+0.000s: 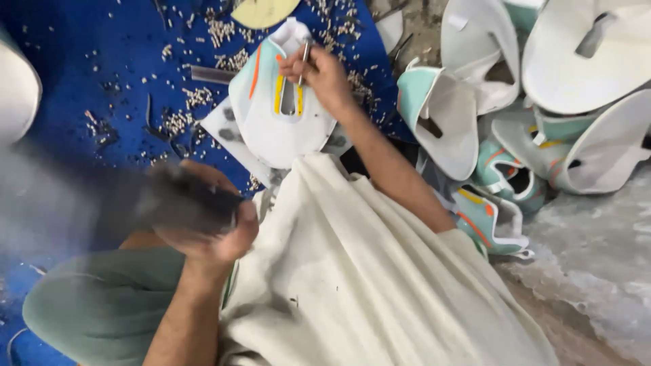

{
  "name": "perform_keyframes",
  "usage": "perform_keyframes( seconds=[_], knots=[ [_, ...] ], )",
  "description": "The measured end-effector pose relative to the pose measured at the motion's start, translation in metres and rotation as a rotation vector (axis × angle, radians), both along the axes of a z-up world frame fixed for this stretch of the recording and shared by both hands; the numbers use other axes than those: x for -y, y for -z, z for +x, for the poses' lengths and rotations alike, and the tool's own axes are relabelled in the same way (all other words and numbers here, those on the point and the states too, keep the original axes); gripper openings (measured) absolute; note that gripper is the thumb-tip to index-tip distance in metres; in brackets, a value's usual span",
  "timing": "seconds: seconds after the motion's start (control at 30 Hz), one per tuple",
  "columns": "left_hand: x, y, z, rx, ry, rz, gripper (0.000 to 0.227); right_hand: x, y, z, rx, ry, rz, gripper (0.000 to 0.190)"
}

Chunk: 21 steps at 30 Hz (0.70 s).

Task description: Assembling shoe upper components by hammering studs or eyelets into the material.

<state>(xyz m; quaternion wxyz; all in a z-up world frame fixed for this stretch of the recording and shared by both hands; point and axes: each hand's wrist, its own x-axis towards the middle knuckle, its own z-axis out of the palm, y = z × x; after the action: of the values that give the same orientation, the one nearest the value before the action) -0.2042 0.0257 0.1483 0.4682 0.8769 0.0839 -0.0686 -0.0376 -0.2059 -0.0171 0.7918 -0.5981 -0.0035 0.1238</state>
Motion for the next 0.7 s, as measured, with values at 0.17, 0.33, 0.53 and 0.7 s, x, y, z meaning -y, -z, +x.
perform_keyframes(
  seconds=[0.17,0.33,0.53,0.7],
  knots=[
    [-0.003,0.026,0.009,0.016,0.041,0.124,0.051,-0.002,-0.001,-0.022,0.577,0.01,-0.737,0.019],
    [0.001,-0.009,0.006,0.077,0.068,0.063,0.051,0.0,0.031,0.007,0.118,0.12,-0.233,0.014],
    [0.003,0.004,0.013,0.386,0.026,-0.051,0.045,-0.006,0.0,0.006,0.221,0.071,-0.104,0.01],
    [0.004,0.067,0.013,0.237,0.049,0.049,0.041,-0.011,-0.005,-0.01,0.608,0.086,-0.649,0.017]
  ],
)
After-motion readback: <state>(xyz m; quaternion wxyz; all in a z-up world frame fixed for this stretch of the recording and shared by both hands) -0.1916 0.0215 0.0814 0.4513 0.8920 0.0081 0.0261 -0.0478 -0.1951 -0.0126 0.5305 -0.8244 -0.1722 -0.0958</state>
